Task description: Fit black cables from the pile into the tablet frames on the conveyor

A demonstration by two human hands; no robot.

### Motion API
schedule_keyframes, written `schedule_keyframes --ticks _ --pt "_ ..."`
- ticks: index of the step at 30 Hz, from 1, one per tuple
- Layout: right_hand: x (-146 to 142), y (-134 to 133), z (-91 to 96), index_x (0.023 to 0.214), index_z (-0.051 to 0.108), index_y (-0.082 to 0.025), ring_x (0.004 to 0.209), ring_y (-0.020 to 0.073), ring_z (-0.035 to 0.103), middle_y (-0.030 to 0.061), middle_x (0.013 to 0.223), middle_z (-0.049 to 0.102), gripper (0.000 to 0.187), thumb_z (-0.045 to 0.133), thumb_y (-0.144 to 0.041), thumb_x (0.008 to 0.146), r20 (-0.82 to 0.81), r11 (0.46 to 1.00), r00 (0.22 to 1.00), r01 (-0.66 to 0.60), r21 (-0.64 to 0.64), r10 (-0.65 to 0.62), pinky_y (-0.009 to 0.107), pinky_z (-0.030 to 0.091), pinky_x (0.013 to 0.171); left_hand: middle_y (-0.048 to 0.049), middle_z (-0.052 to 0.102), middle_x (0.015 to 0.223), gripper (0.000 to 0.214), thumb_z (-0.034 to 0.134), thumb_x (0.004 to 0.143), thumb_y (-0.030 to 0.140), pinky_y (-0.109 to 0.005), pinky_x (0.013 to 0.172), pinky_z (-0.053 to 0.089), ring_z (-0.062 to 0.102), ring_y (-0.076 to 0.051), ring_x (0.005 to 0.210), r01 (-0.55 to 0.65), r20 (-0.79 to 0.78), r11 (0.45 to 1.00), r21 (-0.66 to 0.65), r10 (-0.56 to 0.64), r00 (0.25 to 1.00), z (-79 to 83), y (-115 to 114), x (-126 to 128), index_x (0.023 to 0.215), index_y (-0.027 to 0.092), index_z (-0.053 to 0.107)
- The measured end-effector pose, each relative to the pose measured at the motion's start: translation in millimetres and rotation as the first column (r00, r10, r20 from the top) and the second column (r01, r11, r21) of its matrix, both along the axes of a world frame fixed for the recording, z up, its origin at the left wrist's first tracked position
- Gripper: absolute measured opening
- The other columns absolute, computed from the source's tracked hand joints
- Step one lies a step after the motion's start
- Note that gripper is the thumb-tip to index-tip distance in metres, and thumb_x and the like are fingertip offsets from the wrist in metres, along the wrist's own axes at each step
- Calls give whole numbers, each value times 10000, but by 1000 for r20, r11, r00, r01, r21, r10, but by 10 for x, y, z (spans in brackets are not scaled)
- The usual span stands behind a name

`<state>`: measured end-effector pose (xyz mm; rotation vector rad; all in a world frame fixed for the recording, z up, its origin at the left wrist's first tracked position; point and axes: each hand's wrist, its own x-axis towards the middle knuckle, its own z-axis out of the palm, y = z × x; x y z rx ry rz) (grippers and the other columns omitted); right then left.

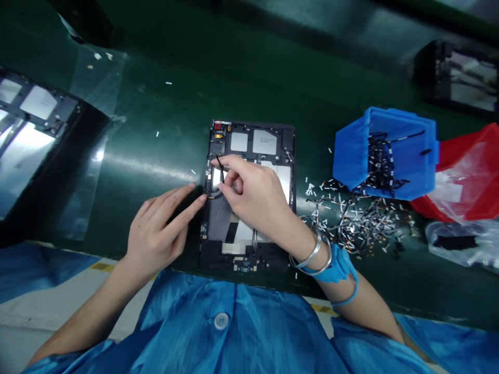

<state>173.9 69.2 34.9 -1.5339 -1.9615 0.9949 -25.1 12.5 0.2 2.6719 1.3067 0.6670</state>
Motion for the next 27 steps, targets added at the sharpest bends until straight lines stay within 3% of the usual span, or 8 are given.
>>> schedule_keyframes --ticks 14,18,21,27 --pt "24 -32 -34 1112 648 -177 589 88 511 -38 685 601 319 589 -127 802 26 998 1000 -8 66 6 244 407 588 -170 640 1223 421 434 849 18 -348 788 456 621 -262 1092 -5 -40 1000 29 6 999 32 14 27 1230 129 574" --pt "128 -73 3 1183 615 -211 621 111 539 -21 731 637 359 559 -140 836 88 982 996 9 188 -26 268 439 614 -186 642 1212 399 440 850 13 -355 797 451 620 -275 1093 1 -36 1000 18 -1 999 57 4 52 1213 97 582" --pt "211 -168 24 1204 601 -208 672 138 564 7 770 658 343 525 -151 875 205 947 978 -33 320 -35 287 455 632 -207 577 1306 423 448 876 63 -361 810 448 585 -291 1162 14 -25 1000 7 -14 1000 60 -6 63 1283 125 546" --pt "254 -367 -37 1128 640 -134 747 174 548 63 792 644 259 499 -137 910 525 786 846 -386 483 92 285 433 595 -229 484 1398 412 462 932 227 -388 835 432 543 -324 1211 27 -99 999 -34 -30 995 50 11 60 1333 160 531"
